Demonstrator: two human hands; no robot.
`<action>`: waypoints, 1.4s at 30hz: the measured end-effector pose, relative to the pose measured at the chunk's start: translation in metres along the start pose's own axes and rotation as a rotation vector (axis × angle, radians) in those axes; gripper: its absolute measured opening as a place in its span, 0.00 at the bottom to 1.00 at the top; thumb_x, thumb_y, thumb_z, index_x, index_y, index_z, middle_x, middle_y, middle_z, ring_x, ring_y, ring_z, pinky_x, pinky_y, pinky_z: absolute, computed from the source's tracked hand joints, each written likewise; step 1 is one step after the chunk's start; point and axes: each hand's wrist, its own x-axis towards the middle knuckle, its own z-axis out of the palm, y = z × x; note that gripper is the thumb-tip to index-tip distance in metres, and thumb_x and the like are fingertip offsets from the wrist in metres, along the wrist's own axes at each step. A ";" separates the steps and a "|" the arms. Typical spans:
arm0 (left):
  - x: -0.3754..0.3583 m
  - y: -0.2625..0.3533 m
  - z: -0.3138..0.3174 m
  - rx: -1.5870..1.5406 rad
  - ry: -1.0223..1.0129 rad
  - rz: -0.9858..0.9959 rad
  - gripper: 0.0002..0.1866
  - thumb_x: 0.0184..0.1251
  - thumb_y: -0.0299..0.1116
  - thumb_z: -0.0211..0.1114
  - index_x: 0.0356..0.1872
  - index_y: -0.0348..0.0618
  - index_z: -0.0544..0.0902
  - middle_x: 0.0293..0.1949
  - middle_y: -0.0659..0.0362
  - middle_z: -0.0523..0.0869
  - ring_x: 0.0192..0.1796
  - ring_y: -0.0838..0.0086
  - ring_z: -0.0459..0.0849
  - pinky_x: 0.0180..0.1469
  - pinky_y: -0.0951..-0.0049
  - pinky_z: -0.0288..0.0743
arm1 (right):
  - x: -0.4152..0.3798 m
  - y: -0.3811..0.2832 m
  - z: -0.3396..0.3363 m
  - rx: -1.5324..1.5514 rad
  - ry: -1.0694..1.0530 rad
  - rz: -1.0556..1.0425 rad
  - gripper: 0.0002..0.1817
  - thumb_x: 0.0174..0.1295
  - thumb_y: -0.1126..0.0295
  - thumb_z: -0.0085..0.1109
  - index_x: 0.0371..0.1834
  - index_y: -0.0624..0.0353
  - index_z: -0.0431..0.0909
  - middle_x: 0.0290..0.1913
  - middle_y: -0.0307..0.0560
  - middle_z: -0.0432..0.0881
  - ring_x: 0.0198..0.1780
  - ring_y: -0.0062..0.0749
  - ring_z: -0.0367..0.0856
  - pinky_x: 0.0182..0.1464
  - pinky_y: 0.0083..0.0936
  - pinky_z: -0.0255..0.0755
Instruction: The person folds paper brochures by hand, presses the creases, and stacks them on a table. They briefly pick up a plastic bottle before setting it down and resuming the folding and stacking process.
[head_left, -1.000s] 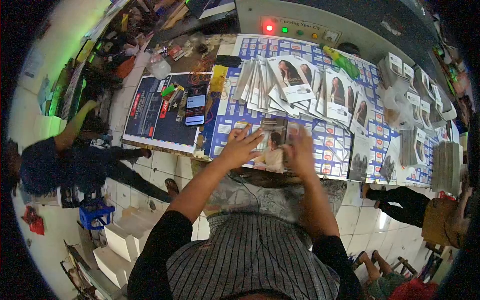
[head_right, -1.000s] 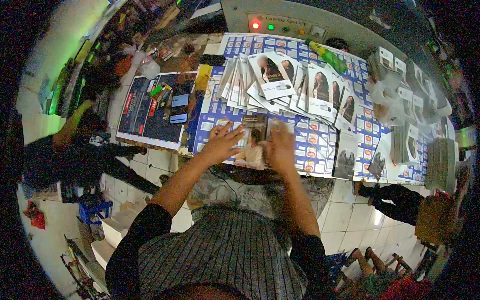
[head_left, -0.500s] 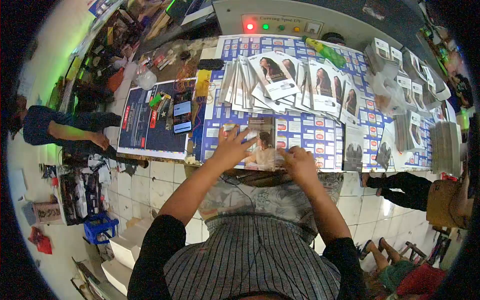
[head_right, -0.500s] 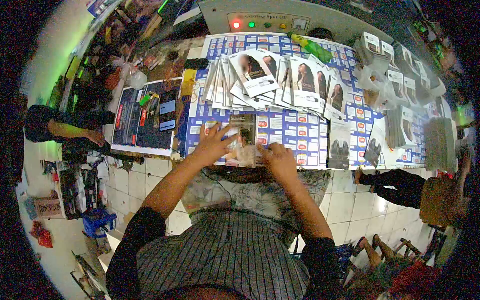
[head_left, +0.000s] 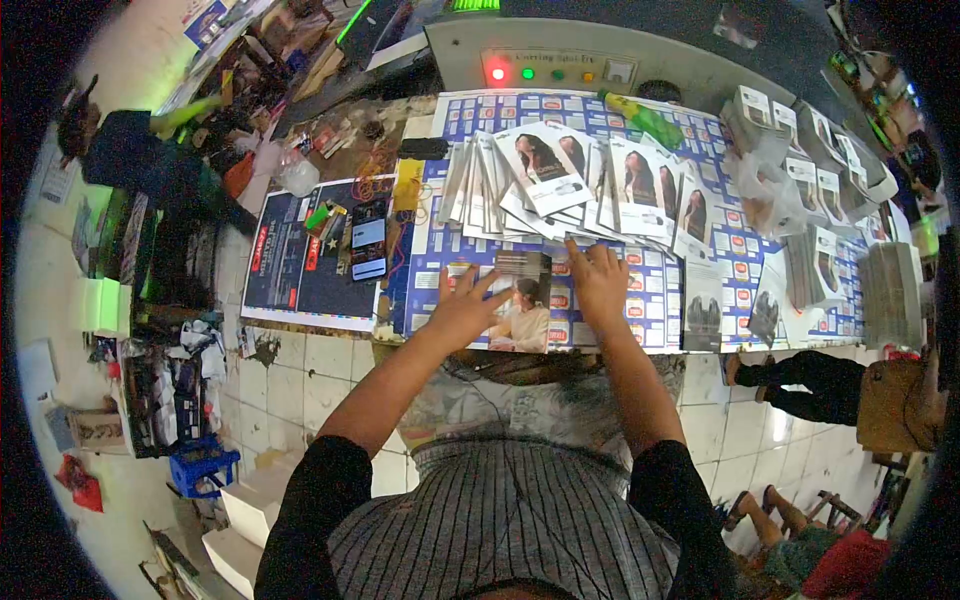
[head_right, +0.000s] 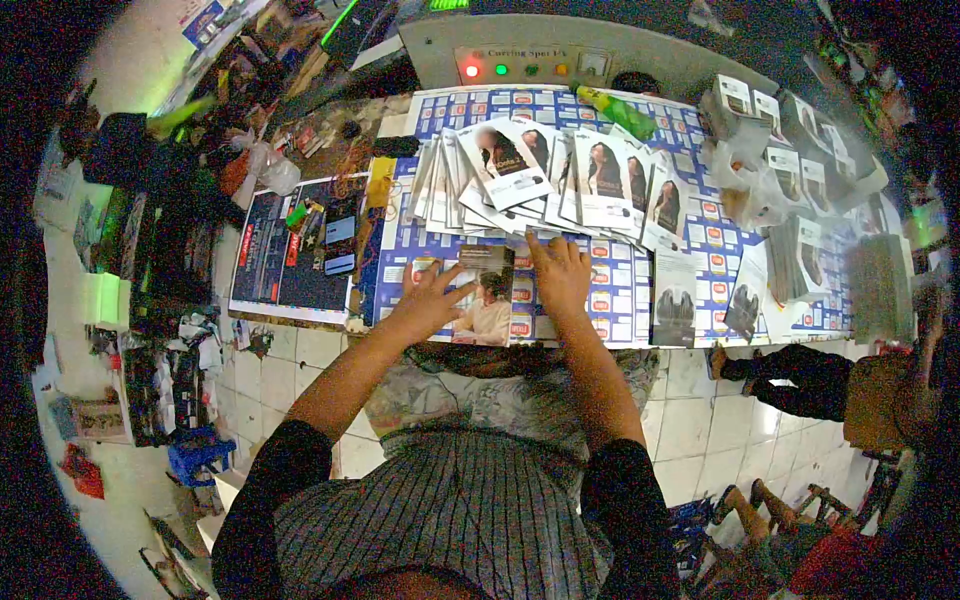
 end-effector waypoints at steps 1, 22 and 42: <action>0.000 -0.001 -0.002 0.010 -0.013 0.003 0.30 0.70 0.50 0.61 0.73 0.71 0.69 0.77 0.59 0.61 0.79 0.50 0.56 0.71 0.23 0.38 | 0.003 -0.001 0.000 -0.020 -0.032 0.007 0.26 0.60 0.67 0.58 0.64 0.36 0.78 0.40 0.39 0.78 0.45 0.38 0.77 0.43 0.39 0.66; -0.012 0.073 0.000 -0.185 0.206 0.391 0.15 0.68 0.41 0.60 0.47 0.41 0.83 0.52 0.47 0.82 0.56 0.53 0.82 0.51 0.55 0.78 | -0.060 0.074 -0.071 0.283 -0.020 0.146 0.22 0.60 0.67 0.70 0.58 0.56 0.80 0.62 0.56 0.75 0.62 0.54 0.74 0.62 0.44 0.69; 0.120 0.018 -0.092 -0.196 0.655 -0.476 0.19 0.60 0.52 0.70 0.43 0.50 0.82 0.45 0.56 0.81 0.49 0.57 0.82 0.47 0.50 0.71 | -0.159 0.134 -0.117 -0.082 -0.346 0.452 0.51 0.54 0.37 0.66 0.78 0.50 0.59 0.77 0.60 0.60 0.77 0.59 0.55 0.73 0.67 0.47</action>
